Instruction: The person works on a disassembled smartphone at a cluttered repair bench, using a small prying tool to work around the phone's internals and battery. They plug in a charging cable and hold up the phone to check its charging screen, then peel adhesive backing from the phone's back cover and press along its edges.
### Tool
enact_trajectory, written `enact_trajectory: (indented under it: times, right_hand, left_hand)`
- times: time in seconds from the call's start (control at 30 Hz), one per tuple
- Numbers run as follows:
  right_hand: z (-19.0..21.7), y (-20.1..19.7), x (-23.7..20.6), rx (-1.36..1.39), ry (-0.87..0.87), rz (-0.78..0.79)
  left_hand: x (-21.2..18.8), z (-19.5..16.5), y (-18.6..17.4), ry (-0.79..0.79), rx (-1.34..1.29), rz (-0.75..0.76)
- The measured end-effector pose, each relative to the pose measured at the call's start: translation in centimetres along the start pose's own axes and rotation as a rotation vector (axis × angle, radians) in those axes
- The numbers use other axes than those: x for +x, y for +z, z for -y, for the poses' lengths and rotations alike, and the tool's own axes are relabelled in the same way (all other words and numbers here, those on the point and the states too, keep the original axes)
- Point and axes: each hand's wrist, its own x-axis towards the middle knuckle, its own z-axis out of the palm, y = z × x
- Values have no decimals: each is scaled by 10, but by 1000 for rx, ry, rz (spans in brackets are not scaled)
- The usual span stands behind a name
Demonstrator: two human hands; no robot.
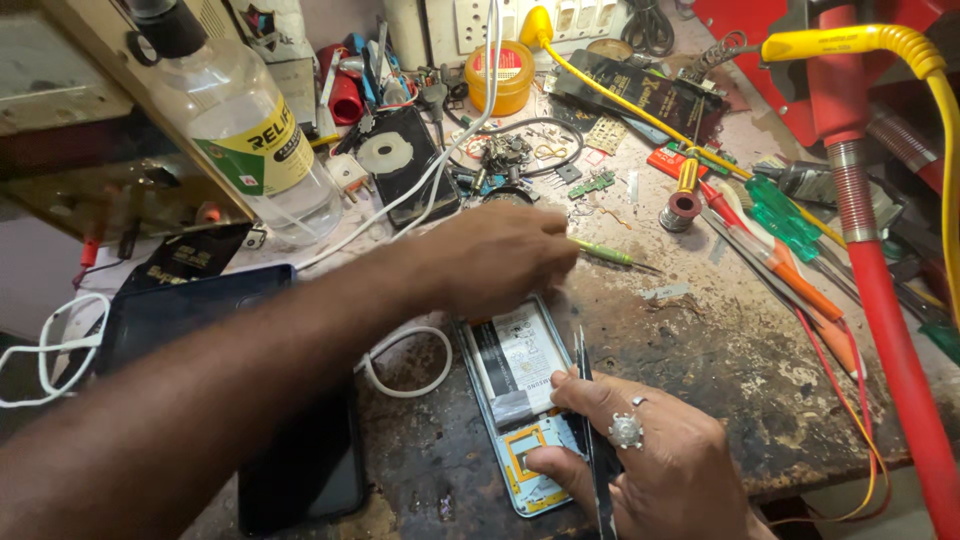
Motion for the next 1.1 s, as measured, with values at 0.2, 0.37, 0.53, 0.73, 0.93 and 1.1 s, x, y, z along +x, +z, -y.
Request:
enact_trajectory:
  times: [0.2,0.37,0.53,0.73,0.93,1.1]
  right_hand:
    - [-3,-2,-13,-47,15,-101]
    - [4,2,-28,-85,133,-108]
    - [9,9,-53,199,30,-148]
    - [-7,-12,-76,356,464,-241]
    - [-22,-28,-56,195,534,-182]
    - [-19,-33,-36,-16,283,-139]
  left_hand:
    - [-30,-71,-25,-908,-77,82]
    - [-51,-150,-6,-1003,-96,-29]
    - [-61,-157,21,-886,-14,-266]
    - [-49,-164,32,-754,101,-445]
    - [-66,-155,31,-679,-76,-279]
    - [-68,-149,29,-564,-9,-384]
